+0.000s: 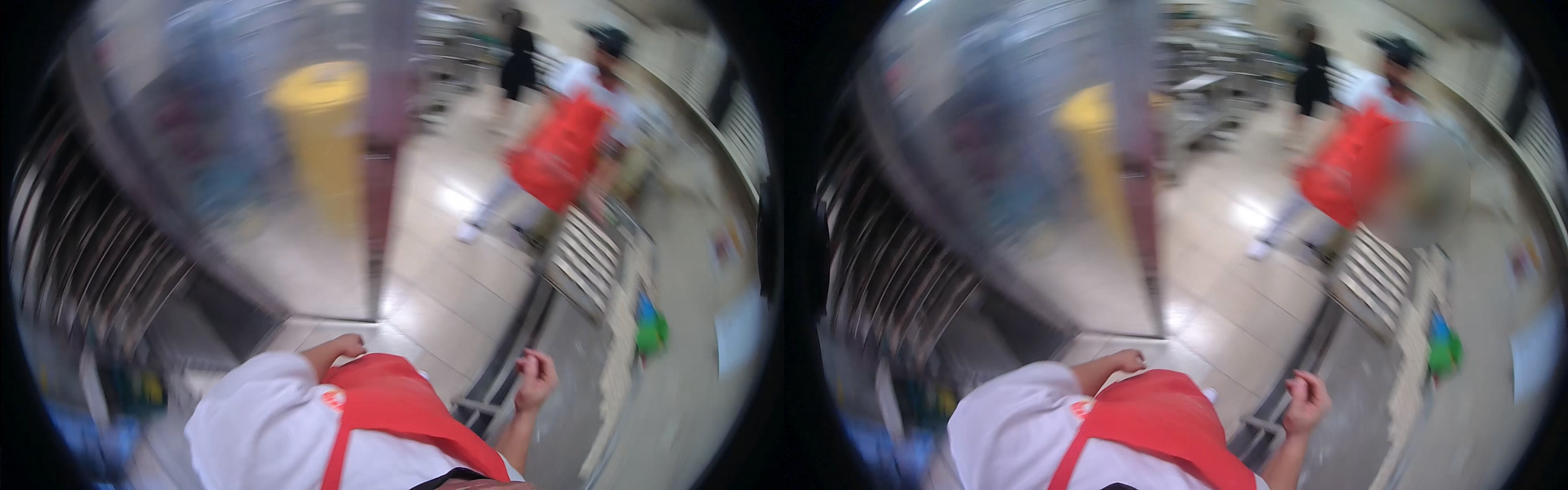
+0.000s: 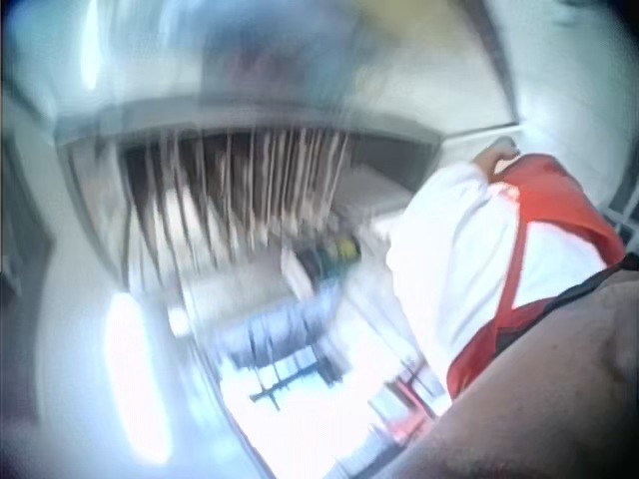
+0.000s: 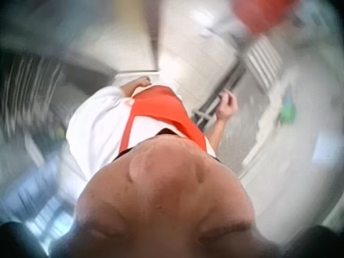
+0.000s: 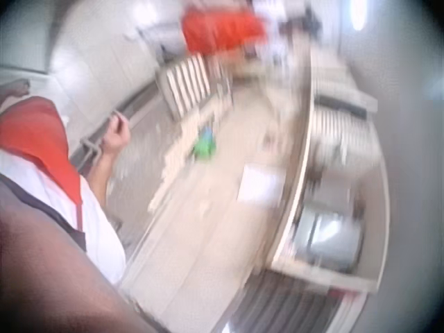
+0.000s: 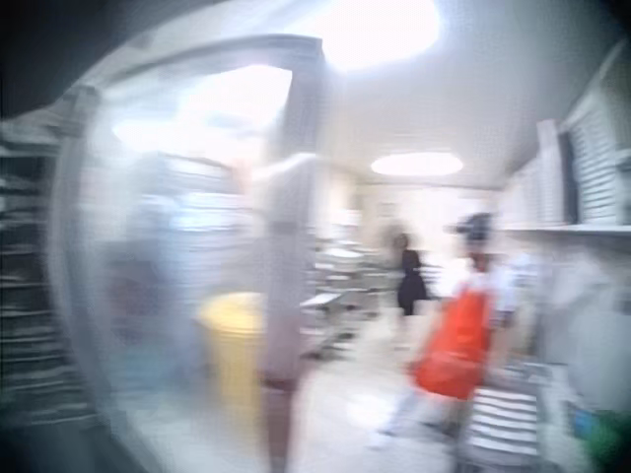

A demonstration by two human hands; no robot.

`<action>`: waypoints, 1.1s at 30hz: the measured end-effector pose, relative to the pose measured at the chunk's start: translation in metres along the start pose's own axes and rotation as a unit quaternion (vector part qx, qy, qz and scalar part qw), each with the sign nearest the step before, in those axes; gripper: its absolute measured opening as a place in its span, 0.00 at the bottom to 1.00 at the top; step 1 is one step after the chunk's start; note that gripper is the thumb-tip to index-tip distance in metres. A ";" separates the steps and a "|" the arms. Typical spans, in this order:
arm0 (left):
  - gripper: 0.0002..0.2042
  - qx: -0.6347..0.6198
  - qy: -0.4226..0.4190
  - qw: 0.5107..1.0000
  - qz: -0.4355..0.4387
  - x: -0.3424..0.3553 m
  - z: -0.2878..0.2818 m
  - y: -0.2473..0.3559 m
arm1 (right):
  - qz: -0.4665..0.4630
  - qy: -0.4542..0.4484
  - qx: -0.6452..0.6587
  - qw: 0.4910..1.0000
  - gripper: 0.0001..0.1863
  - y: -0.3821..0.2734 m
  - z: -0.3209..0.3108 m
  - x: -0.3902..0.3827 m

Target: The person removes trays of dough from a proofing rack, places them on a stainless steel table, cuts the dough pieces with a tool, and then places the trays into an industrial oven.

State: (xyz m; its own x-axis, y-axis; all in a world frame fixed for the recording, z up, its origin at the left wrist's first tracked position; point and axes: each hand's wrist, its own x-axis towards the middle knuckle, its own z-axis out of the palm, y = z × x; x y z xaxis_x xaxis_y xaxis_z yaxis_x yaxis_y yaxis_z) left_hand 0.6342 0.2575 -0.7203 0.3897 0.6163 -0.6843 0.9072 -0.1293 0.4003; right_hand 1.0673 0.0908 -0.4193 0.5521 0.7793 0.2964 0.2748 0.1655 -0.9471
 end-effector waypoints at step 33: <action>0.16 0.014 0.935 0.307 -0.175 -0.726 -0.135 -0.274 | -0.201 -0.651 0.099 0.725 0.08 -0.137 0.484 -0.199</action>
State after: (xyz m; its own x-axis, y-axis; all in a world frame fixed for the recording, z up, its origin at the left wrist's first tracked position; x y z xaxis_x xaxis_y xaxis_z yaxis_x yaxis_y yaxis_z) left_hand 0.0810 -0.0497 -0.2506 -0.4822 -0.0394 0.8752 0.8525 0.2094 0.4790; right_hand 0.5391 0.2056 -0.4075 -0.7879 0.5328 0.3087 0.0182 0.5212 -0.8533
